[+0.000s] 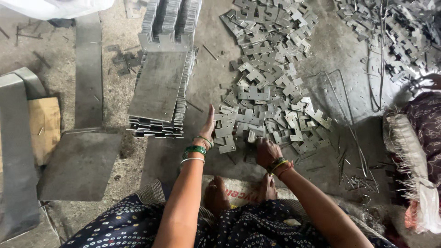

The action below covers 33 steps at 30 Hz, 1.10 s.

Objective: The person sits on the floor and repeatedly picks up small metal brackets from a large pile, aligns them, and stacks them into neat columns. The person occasionally uses a thin metal rod to move brackets around. The task continues with the same repetitive stacking motion throughout the clip.

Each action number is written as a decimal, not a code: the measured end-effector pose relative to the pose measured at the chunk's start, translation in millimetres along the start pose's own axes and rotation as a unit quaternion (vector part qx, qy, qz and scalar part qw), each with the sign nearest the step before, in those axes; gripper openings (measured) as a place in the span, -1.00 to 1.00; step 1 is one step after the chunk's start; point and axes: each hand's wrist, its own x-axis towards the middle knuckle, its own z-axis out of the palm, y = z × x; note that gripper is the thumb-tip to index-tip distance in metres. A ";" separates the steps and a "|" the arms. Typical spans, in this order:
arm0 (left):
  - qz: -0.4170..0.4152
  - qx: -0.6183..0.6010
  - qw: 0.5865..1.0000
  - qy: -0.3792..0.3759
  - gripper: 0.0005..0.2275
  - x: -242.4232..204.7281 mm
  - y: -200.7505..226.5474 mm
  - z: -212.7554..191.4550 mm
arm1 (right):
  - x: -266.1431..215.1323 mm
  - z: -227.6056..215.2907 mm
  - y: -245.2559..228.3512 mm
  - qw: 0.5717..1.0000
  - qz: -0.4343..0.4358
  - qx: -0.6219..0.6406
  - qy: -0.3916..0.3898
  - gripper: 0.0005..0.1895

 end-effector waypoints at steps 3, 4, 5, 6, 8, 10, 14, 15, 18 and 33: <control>0.030 0.040 0.998 0.028 -0.07 13.6 -3.4 -5.5 | 7.6 -36.9 -5.7 0.998 0.007 0.053 0.025 -0.53; 0.042 0.051 0.997 0.034 -0.06 18.6 -5.2 -9.2 | 11.2 -50.7 -8.8 0.995 0.000 0.081 0.055 -0.53; 0.057 0.064 0.996 0.037 -0.06 23.1 -7.0 -14.2 | 14.6 -62.7 -12.9 0.985 -0.088 0.053 0.138 -0.52; 0.071 0.071 0.994 0.035 -0.05 27.0 -8.4 -17.9 | 18.6 -73.3 -16.2 0.960 -0.174 0.025 0.220 -0.51; 0.098 0.093 0.990 0.028 -0.05 31.3 -9.2 -21.0 | 27.8 -88.2 -19.5 0.938 -0.219 0.017 0.268 -0.46; 0.084 0.027 0.996 0.002 -0.04 31.6 -5.0 -21.4 | 41.5 -91.3 -18.5 0.966 -0.146 0.061 0.205 -0.38; 0.030 0.015 0.998 0.055 0.03 20.8 4.6 -23.1 | 78.6 -59.6 -9.8 0.990 -0.054 0.050 0.120 -0.48; 0.004 -0.021 0.999 0.040 0.04 18.7 5.9 -23.7 | 94.4 -45.8 -10.3 0.985 -0.081 0.001 0.150 -0.54; -0.040 -0.121 0.992 -0.001 0.06 18.5 6.7 -26.5 | 121.3 -5.9 -5.3 0.978 -0.104 -0.050 0.171 -0.66; 0.016 -0.200 0.978 -0.050 -0.01 30.5 -10.1 -14.4 | 144.0 -80.9 8.2 0.914 0.101 0.392 -0.030 -0.56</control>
